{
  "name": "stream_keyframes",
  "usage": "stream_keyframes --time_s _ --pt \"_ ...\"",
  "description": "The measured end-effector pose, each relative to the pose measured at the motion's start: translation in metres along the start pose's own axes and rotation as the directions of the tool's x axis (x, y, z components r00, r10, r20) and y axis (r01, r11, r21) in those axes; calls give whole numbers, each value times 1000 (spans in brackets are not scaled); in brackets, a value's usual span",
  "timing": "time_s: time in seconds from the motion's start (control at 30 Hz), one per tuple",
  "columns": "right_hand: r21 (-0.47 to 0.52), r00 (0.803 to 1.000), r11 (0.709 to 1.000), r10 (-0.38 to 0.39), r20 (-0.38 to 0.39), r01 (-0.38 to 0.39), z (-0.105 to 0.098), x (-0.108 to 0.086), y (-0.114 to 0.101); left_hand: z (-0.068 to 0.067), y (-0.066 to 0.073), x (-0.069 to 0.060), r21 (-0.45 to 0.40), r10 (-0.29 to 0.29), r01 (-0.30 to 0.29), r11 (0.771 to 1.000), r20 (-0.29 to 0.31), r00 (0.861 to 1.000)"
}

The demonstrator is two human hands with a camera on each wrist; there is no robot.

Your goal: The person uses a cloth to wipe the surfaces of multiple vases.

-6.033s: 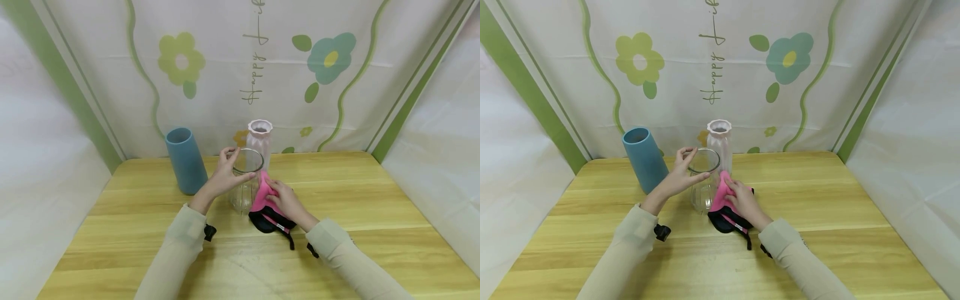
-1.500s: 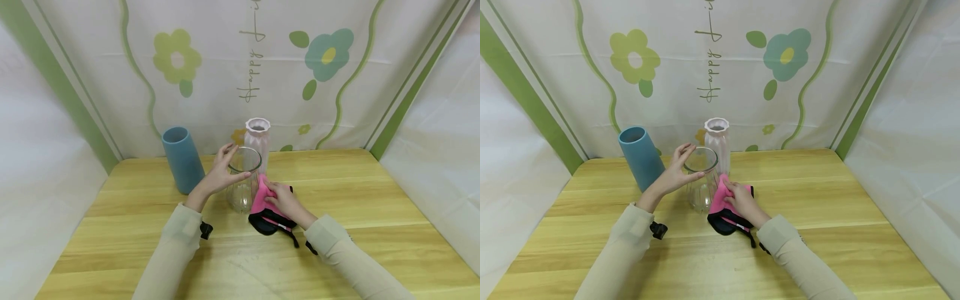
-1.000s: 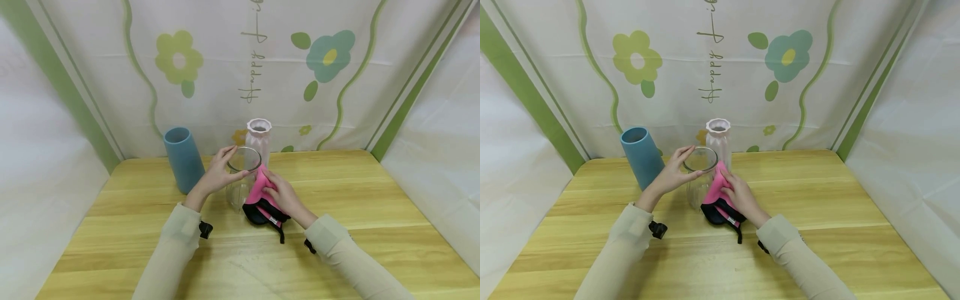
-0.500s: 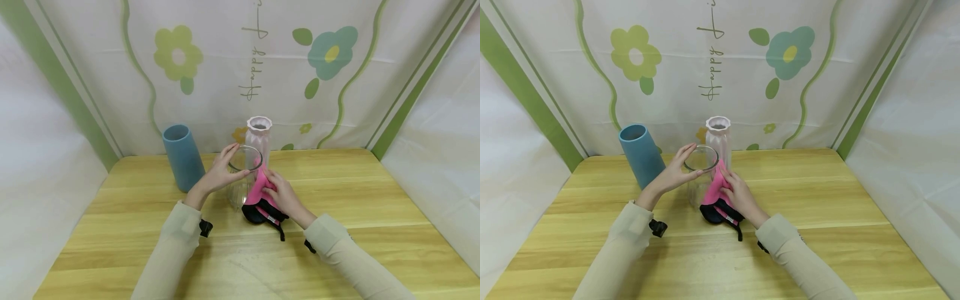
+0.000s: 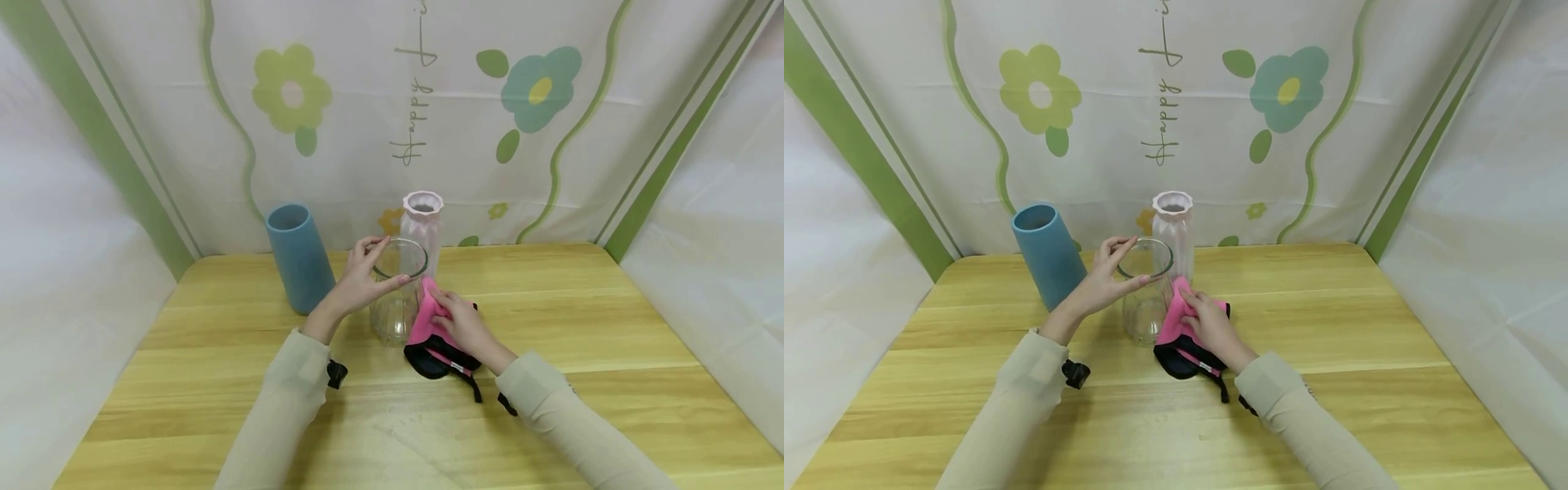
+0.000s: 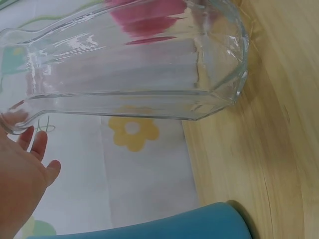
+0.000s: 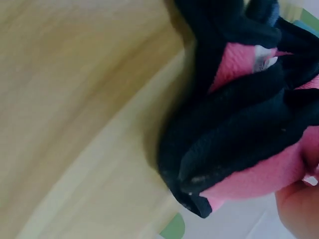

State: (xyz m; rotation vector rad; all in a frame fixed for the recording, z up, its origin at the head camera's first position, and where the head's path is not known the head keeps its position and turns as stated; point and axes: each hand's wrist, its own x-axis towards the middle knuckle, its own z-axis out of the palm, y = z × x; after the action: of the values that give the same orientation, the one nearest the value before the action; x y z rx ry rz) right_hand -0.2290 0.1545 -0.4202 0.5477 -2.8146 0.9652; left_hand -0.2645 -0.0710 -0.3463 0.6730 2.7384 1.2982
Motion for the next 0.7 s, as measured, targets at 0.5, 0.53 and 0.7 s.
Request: stream_keyframes --time_s 0.5,0.53,0.7 --pt "174 983 978 -89 -162 117 -11 11 -17 -5 -1 -4 -11 28 -27 1000 74 997" --pt "174 985 978 -86 -151 112 -11 11 -16 -5 0 -4 -13 25 -24 1000 80 996" --pt "144 995 987 -52 -83 64 -8 9 -9 -3 2 -2 -2 7 -6 1000 77 997"
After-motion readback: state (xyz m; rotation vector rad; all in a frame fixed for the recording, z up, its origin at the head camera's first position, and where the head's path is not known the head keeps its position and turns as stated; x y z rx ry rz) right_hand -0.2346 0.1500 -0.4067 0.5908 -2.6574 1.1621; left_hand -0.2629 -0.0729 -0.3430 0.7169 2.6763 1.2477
